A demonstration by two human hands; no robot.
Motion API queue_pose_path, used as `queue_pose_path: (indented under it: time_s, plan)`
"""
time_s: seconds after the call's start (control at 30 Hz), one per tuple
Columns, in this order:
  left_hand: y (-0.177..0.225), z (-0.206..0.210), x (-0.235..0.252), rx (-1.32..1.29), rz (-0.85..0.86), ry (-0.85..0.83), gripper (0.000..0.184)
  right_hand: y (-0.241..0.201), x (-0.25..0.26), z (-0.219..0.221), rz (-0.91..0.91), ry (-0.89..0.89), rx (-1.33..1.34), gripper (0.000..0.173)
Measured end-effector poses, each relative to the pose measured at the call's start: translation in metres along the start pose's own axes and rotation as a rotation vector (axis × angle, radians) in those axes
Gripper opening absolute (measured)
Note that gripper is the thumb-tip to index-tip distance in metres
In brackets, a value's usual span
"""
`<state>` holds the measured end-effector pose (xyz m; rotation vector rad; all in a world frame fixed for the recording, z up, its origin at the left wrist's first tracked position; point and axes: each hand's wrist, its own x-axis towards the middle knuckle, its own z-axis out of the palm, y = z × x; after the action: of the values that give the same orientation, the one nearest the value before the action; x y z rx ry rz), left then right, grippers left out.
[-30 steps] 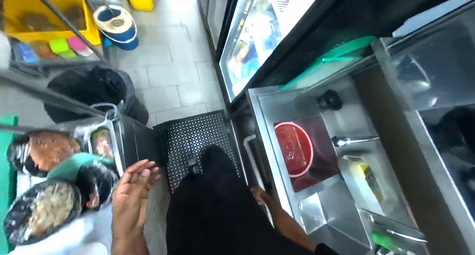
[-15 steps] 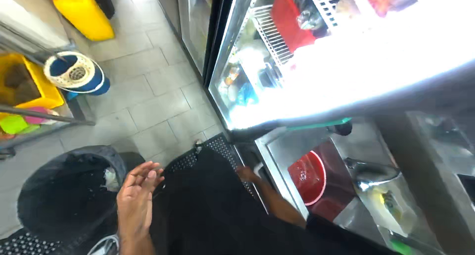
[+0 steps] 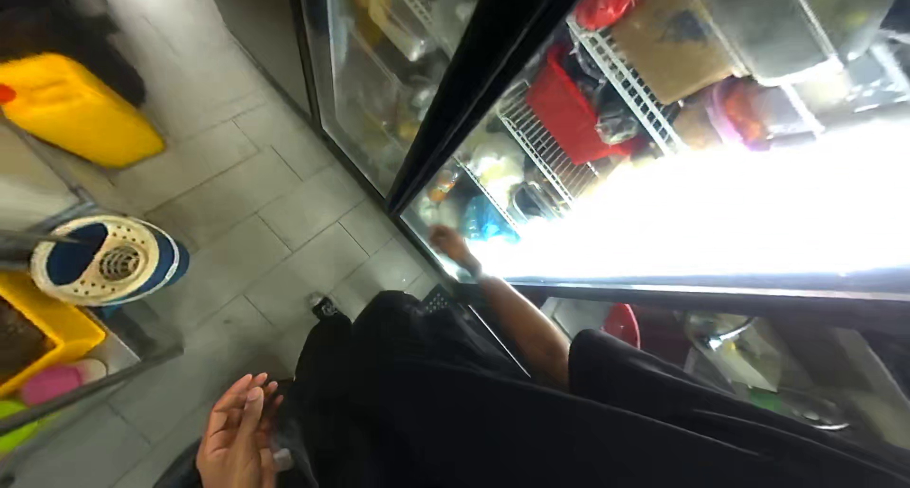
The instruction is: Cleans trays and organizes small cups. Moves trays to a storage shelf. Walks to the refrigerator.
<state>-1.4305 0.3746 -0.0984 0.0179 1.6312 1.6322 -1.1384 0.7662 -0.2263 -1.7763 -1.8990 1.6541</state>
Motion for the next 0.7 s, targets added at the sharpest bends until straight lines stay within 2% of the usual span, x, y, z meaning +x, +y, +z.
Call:
queue_pose_path:
  time_s: [0.13,0.23,0.3,0.37,0.47,0.63,0.7]
  plan:
    - [0.078,-0.029,0.097,0.193,0.064,-0.098,0.03,0.017,-0.026,0.065,0.248,-0.26,-0.155,0.048]
    - [0.14,-0.033,0.172,0.325,0.186,-0.152,0.033,0.016,-0.049,0.103,0.303,-0.439,-0.323,0.048]
    - [0.172,-0.028,0.22,0.362,0.24,-0.169,0.033,0.015,-0.047,0.115,0.339,-0.438,-0.293,0.049]
    - [0.195,-0.015,0.264,0.354,0.281,-0.199,0.033,-0.009,-0.037,0.106,0.34,-0.347,-0.237,0.054]
    - [0.219,0.016,0.322,0.362,0.287,-0.26,0.035,-0.074,-0.008,0.062,0.244,0.02,-0.15,0.057]
    - [0.229,0.102,0.381,0.326,0.199,-0.479,0.033,-0.182,0.033,-0.022,-0.111,0.977,0.093,0.065]
    - [0.229,0.123,0.395,0.333,0.174,-0.602,0.035,-0.231,0.044,-0.057,-0.308,1.273,0.14,0.064]
